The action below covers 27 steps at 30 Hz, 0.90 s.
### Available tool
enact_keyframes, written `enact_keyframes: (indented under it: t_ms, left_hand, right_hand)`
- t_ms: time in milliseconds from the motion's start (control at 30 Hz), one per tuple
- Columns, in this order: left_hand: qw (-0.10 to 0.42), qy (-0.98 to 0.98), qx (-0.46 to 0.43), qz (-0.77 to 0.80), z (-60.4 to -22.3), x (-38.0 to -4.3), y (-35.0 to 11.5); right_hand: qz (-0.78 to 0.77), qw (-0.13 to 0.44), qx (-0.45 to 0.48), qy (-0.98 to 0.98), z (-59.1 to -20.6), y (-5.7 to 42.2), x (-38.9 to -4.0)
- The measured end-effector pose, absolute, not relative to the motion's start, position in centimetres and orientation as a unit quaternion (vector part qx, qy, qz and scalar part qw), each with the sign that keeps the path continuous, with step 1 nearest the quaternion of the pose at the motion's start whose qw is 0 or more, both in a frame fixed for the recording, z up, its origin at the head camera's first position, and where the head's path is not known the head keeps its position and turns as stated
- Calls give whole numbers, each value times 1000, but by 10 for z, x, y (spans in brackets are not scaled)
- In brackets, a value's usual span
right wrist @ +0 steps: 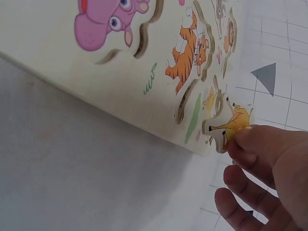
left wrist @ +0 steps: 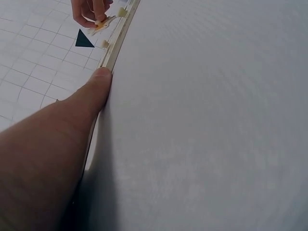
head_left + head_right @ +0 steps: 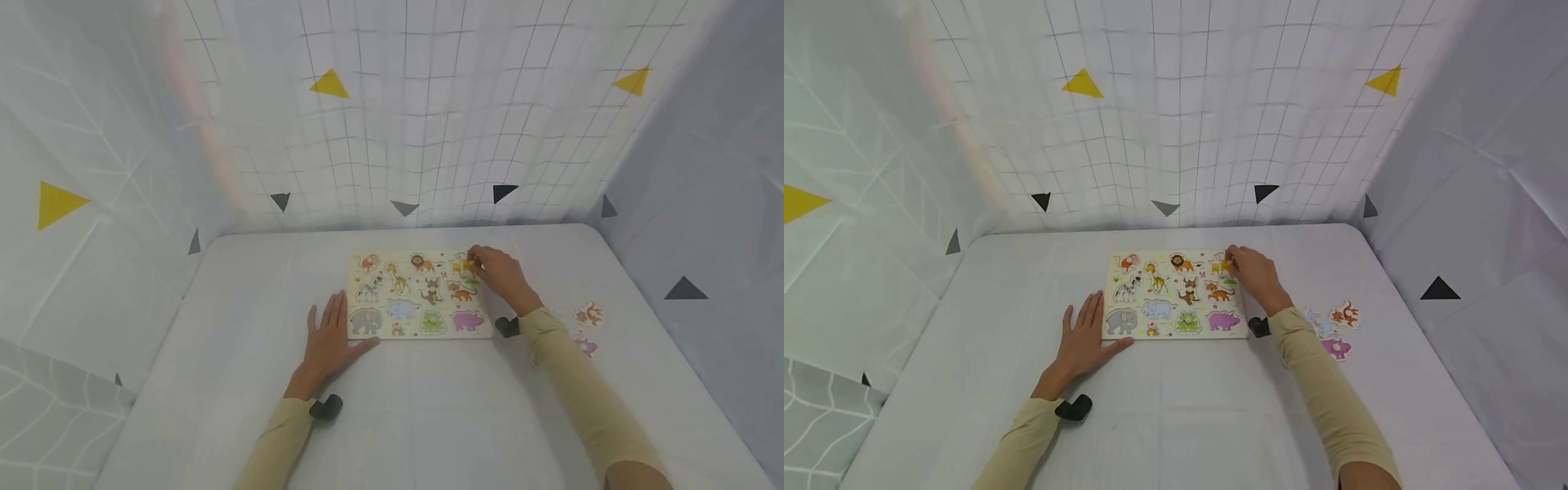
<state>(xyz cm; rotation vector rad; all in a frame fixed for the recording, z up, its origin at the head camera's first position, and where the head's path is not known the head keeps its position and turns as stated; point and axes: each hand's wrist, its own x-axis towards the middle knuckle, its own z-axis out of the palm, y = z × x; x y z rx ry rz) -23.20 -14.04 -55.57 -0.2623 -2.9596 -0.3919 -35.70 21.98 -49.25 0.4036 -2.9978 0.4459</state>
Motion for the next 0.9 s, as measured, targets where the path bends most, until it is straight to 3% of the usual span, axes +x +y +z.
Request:
enact_keyframes:
  t_ms: [367, 900]
  left_hand:
    - [67, -986, -85, -130, -554, -233, -139]
    - [71, -986, -83, -129, -550, -230, -138]
  right_hand:
    - [207, 19, 120, -971, -498, 214, -365]
    - [231, 44, 108, -966, -498, 200, -365]
